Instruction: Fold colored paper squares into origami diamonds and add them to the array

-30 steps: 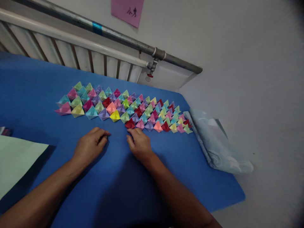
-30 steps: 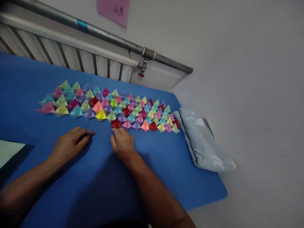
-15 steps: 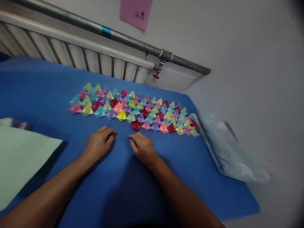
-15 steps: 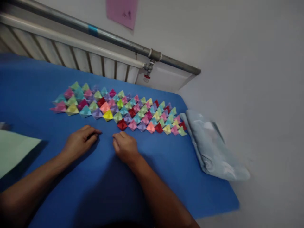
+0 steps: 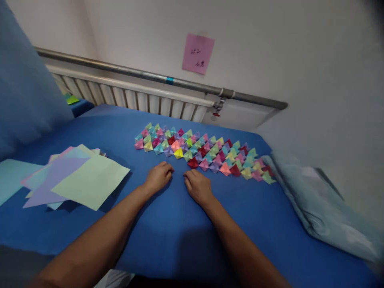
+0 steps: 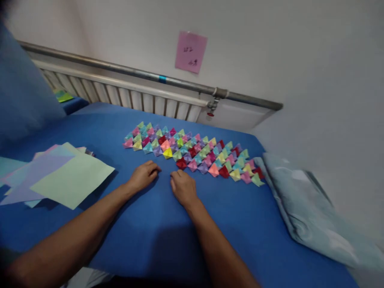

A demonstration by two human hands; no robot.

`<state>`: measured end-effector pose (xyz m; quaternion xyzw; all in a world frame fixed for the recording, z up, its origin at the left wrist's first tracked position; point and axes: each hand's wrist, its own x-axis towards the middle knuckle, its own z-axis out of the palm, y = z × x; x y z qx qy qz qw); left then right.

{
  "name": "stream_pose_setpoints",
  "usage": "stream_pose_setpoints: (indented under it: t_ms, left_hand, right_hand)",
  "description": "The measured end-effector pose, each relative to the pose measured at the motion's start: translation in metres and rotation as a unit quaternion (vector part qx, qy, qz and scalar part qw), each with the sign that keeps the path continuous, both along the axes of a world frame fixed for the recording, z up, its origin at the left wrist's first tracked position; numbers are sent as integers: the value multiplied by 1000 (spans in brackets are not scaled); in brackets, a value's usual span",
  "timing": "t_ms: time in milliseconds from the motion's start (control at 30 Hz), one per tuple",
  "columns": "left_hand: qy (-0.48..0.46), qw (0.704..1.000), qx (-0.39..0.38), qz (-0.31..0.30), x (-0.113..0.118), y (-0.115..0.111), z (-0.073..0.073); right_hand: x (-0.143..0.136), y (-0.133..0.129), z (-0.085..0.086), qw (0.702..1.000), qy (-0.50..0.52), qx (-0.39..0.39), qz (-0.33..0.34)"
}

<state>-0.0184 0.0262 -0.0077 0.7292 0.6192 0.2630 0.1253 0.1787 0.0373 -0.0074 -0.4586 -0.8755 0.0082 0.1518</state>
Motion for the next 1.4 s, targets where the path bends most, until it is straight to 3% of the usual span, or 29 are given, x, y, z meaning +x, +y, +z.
stream_pose_setpoints:
  t_ms: [133, 233, 367, 433, 633, 800, 900, 1000, 1133, 1400]
  left_hand:
    - [20, 1000, 8, 2, -1, -11, 3]
    - [50, 998, 24, 31, -6, -35, 13]
    - [152, 961, 148, 178, -24, -79, 25]
    - [179, 943, 178, 219, -37, -99, 24]
    - [224, 932, 170, 229, -84, -130, 10]
    - [153, 935, 210, 240, -91, -138, 11]
    - [148, 932, 250, 215, -74, -148, 14]
    - [100, 942, 302, 106, -44, -162, 12]
    - [18, 953, 302, -4, -10, -176, 2]
    - [-44, 972, 225, -44, -7, -181, -4]
  right_hand:
    - [-3, -4, 7, 998, -39, -32, -24]
    - [-3, -9, 10, 999, -35, -33, -25]
    - [-2, -11, 10, 999, -27, -34, -22]
    - [-2, -11, 9, 999, -25, -33, -23]
    - [-3, -11, 7, 999, -19, -25, -32]
    - [-2, -11, 6, 999, -13, -11, -29]
    - [-2, -10, 4, 1000, -1, 2, -22]
    - [-1, -7, 0, 1000, 11, 12, -7]
    - [1, -3, -5, 999, 15, 44, 5]
    - [2, -3, -7, 998, 33, 59, 11]
